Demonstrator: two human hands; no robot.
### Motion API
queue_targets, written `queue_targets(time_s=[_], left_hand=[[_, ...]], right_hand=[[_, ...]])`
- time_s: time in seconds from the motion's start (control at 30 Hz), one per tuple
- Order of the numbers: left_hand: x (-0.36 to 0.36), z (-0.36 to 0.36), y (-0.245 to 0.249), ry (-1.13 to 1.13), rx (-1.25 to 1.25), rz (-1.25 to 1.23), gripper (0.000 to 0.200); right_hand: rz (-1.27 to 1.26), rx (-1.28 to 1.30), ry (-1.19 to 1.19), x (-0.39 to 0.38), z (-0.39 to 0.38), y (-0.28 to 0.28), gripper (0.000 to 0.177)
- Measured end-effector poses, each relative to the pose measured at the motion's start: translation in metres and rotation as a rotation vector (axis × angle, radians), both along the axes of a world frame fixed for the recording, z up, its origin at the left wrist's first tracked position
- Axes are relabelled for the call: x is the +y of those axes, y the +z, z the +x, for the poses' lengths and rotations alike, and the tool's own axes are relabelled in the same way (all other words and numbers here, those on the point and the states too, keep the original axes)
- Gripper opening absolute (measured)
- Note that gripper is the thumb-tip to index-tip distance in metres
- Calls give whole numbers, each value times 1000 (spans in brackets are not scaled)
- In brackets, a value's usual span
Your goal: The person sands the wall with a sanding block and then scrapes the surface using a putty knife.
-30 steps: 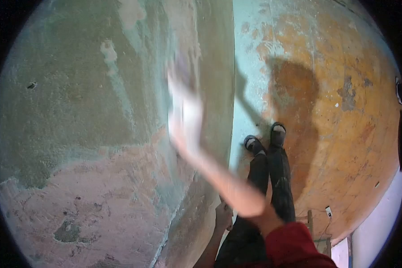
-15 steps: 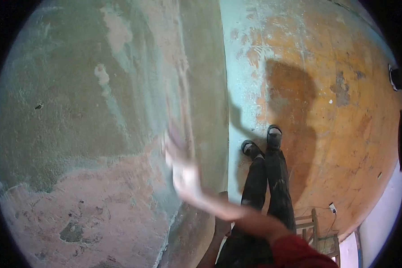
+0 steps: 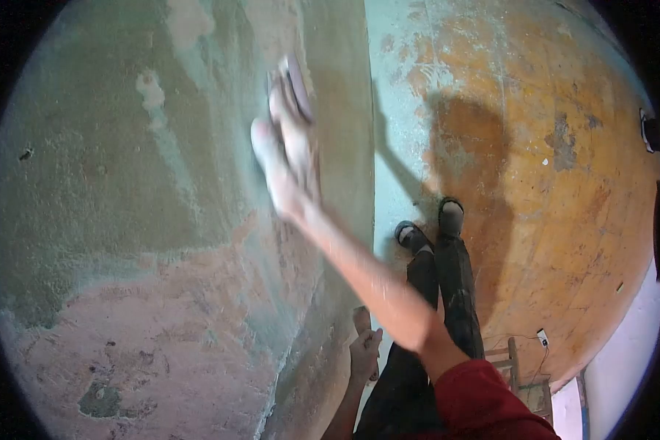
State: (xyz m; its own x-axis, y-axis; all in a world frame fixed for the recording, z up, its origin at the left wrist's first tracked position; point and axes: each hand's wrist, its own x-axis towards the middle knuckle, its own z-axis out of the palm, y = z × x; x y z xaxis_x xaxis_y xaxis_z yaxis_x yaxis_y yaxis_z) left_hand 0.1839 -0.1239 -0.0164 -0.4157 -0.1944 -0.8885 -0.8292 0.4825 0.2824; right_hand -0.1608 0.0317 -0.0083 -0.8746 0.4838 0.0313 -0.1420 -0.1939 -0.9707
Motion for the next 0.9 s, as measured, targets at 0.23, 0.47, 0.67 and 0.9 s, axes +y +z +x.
queue_targets(time_s=[0.23, 0.47, 0.67, 0.9], left_hand=[[-5, -1, -3, -3, -11, 59, 33], [-1, 5, -10, -17, 97, 73, 31], [-2, -9, 1, -104, 10, 16, 30], [-30, 30, -26, -357, 314, -22, 23]], right_hand=[[-102, -171, 180, -26, 67, 14, 66], [-21, 121, 102, -38, 107, 53, 75], [22, -41, 253, 44, -57, 11, 91], [-25, 107, 403, -6, 89, 50, 88]])
